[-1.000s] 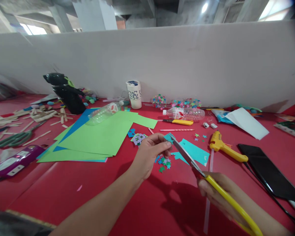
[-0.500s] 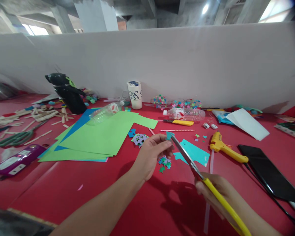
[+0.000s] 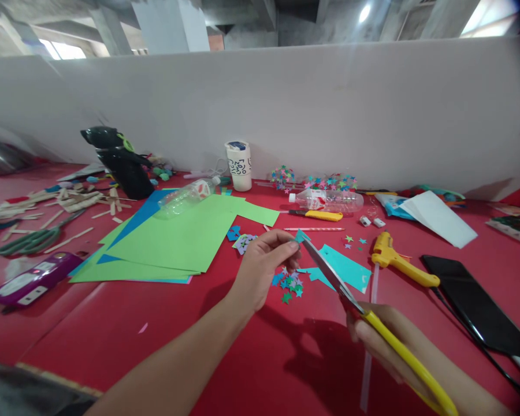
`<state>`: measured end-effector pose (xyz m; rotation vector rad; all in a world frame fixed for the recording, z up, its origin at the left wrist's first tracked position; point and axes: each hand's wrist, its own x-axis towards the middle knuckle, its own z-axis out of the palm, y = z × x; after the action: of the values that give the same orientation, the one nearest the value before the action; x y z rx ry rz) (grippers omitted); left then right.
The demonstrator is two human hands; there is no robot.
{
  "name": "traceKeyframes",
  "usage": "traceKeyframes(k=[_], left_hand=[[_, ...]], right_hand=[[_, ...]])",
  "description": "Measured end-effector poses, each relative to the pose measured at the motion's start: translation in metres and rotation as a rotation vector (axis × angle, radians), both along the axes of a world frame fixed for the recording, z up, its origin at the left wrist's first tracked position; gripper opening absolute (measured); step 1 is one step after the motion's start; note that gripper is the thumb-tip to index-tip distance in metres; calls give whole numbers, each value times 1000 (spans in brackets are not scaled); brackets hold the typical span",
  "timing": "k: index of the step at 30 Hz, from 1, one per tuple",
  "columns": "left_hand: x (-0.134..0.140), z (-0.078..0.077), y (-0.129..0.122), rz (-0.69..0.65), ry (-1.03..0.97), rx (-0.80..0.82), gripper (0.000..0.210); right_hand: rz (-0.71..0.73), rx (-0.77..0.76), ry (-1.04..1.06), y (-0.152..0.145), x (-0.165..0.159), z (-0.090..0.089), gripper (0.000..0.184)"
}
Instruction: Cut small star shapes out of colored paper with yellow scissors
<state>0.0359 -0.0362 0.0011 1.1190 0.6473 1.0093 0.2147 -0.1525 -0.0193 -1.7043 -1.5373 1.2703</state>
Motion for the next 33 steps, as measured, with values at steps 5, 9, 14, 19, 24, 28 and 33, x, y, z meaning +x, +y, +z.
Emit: traceKeyframes(k=[5, 9, 14, 19, 24, 28, 33], left_hand=[[-5, 4, 6, -57, 73, 54, 7], [-6, 5, 6, -79, 95, 68, 6], [-6, 4, 7, -96, 96, 65, 5], [-7, 4, 10, -107, 144, 65, 7], [-10, 6, 11, -136, 176, 61, 9], [-11, 6, 11, -145, 175, 50, 9], [-11, 5, 12, -157, 168, 13, 9]], right_hand=[[50, 1, -12, -1, 4, 3, 63], [48, 11, -28, -2, 5, 5, 64], [44, 12, -48, -2, 5, 7, 67], [6, 13, -80, -2, 4, 10, 64], [-14, -10, -69, -3, 1, 14, 60], [11, -27, -13, -3, 2, 14, 58], [72, -22, 13, -2, 4, 12, 58]])
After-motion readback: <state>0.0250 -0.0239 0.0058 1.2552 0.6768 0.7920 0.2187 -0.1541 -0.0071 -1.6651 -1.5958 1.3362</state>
